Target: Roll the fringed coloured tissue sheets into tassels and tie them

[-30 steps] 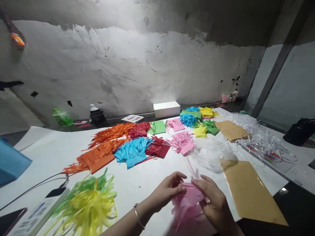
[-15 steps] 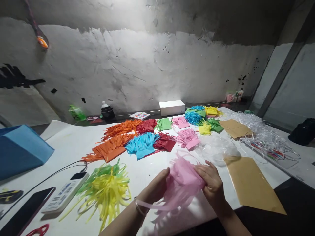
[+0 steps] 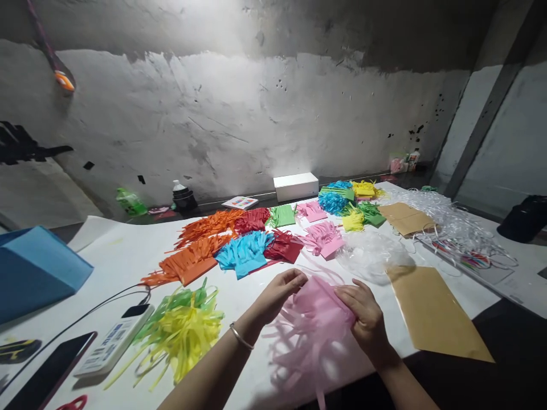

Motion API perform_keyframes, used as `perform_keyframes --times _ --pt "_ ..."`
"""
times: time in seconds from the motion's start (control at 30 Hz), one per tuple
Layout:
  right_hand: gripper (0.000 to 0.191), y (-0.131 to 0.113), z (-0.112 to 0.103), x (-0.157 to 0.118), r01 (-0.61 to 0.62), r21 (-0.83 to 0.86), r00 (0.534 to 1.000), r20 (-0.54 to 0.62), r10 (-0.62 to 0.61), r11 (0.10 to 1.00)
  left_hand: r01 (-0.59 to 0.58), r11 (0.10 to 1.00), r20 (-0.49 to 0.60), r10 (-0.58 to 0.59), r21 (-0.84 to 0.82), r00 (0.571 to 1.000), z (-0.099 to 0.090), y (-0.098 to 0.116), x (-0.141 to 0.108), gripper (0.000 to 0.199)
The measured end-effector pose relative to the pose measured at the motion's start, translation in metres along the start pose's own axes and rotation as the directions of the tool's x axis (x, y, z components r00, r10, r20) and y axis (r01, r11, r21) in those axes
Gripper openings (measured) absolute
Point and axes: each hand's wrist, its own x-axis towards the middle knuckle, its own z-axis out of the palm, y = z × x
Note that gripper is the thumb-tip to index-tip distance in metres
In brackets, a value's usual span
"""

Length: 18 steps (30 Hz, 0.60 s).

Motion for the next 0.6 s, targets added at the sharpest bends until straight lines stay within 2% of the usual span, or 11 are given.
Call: perform_keyframes --times 0.1,0.3,0.47,0.53,0.6 --pt "0.057 0.001 0.001 -0.005 -0.014 0.015 1.000 0.002 0.014 1.000 0.008 1.000 -0.008 -0.008 -0.004 1.000 0.001 -0.002 0.003 0.046" --pt "0.059 0.000 0.004 -0.009 -0.014 0.030 1.000 0.013 0.013 0.999 0.120 0.990 0.138 -0.110 -0.069 0.984 0.002 -0.002 0.004 0.048" --pt "0.058 -0.001 0.006 -0.012 -0.031 0.011 0.999 0.018 0.031 0.999 0.147 0.954 0.090 -0.128 -0.261 0.988 0.009 -0.007 0.006 0.042" --pt "0.053 0.000 0.006 -0.012 -0.035 -0.003 0.999 0.013 0.035 0.999 0.190 0.923 0.103 -0.164 -0.334 0.981 0.015 -0.013 0.003 0.047" --pt "0.048 0.003 0.007 -0.013 -0.032 -0.018 0.999 0.007 0.033 0.999 0.274 0.887 0.173 -0.223 -0.373 0.959 0.023 -0.021 -0.003 0.058"
